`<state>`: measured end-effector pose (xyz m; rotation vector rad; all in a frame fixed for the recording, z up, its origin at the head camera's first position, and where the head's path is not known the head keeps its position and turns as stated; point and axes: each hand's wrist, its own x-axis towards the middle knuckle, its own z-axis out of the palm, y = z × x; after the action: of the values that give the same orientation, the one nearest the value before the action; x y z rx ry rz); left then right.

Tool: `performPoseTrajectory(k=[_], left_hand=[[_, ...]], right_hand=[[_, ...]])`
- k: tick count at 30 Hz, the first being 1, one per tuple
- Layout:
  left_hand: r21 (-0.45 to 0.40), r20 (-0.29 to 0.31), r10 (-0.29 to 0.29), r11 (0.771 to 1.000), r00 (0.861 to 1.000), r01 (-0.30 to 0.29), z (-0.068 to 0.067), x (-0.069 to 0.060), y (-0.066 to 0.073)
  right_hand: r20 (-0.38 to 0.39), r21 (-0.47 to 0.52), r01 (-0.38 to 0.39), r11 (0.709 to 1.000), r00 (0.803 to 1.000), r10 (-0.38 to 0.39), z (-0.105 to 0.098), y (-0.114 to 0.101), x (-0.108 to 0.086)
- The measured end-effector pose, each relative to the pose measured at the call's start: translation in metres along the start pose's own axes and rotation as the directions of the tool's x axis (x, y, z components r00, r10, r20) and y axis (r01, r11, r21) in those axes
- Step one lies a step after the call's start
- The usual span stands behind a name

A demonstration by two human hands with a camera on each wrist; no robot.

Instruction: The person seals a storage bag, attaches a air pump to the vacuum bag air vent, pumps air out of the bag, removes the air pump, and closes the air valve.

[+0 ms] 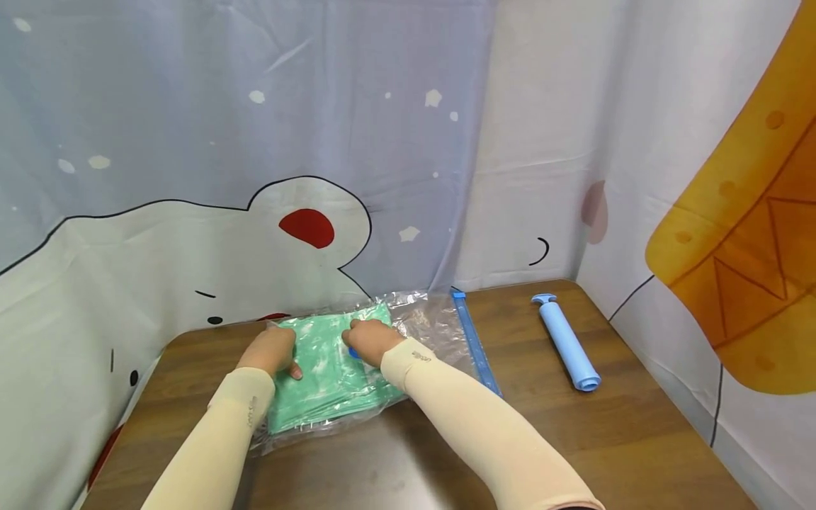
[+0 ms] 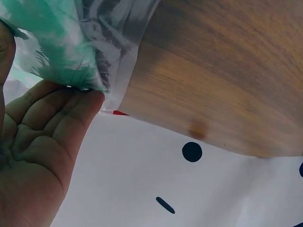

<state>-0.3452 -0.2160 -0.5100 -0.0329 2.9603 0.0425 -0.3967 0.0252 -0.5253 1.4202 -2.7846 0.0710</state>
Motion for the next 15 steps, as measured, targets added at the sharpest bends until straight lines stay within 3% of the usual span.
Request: performPoseTrajectory(k=[3,8,13,15], left_hand=[[-0.003,-0.003,-0.004,1.0,1.0,0.004,-0.002,-0.002,0.0],[-0.022,0.005,-0.017,1.0,1.0,0.017,-0.004,-0.004,0.0],[-0.03,0.028,-0.016,0.999,0.999,0.017,0.0,0.003,-0.003],[-0.026,0.02,-0.005,1.0,1.0,0.006,0.008,0.011,-0.009]], right_hand=[[0.019,-0.009,-0.031,0.999,0.999,0.031,-0.001,-0.005,0.0],[0.018,-0.115,0.003,0.993,1.0,-0.001,-0.002,-0.006,0.005],[-0.031,-0.156,0.028,0.987,0.999,-0.033,0.0,-0.001,0.007],[-0.051,-0.16,0.033,0.987,0.998,-0.042,0.0,0.0,0.006]])
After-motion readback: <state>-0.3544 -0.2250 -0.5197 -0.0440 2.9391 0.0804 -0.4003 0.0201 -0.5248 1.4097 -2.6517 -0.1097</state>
